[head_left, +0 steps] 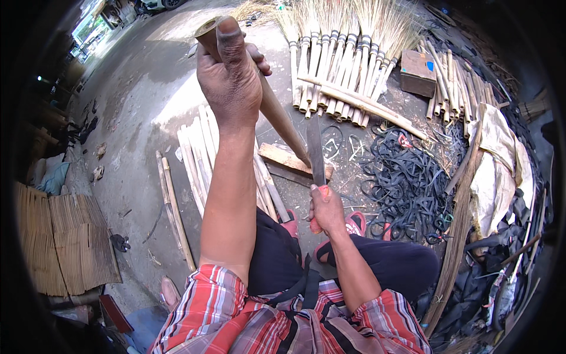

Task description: The person sits on the ground and uses a knife to sharpen the ends of wooden sticks one by one. They hold each stick with the left hand and scrape the tip with the knife in the right hand, then place the finished stick aside. The person also handles a bundle of thin sticks at the end.

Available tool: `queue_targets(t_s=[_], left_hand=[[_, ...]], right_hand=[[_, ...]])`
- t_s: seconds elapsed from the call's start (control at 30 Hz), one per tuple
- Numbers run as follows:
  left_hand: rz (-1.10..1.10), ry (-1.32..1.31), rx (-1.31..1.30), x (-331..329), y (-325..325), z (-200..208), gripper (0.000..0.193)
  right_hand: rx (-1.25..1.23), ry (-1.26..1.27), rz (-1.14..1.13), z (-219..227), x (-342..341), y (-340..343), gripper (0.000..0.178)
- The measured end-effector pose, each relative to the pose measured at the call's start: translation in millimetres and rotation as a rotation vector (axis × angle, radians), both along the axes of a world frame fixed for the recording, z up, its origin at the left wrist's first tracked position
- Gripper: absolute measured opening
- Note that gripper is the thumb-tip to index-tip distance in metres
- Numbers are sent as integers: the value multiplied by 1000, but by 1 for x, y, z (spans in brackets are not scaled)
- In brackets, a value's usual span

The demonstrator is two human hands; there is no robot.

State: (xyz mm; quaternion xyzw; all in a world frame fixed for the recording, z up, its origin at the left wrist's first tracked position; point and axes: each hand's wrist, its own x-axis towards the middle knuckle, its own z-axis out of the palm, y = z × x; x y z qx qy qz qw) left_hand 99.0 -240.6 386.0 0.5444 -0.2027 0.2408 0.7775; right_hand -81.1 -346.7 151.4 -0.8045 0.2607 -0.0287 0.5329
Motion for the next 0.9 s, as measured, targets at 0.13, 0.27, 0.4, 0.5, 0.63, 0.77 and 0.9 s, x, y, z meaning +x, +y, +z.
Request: queue_targets(t_s=[0.13, 0.27, 0.4, 0.5, 0.63, 0.77, 0.9], left_hand=[[-1, -10, 3, 1, 2, -3, 72], [-26, -13, 3, 0, -1, -2, 71], [-23, -22, 12, 0, 0, 2, 72], [-18, 28, -5, -2, 3, 0, 73], [5, 9, 1, 0, 6, -3, 73], [9, 14, 23, -1, 4, -1, 76], [-31, -24, -1, 1, 2, 2, 72]], right_hand=[[-175, -432, -71, 21, -4, -12, 30], [-276, -499, -6, 0, 0, -3, 32], [-396, -34, 51, -17, 7, 3, 32], [-83, -43, 12, -2, 1, -4, 33], [-146, -499, -94, 14, -4, -9, 30], [-389, -204, 34, -3, 6, 0, 29], [89, -21, 13, -13, 15, 2, 31]])
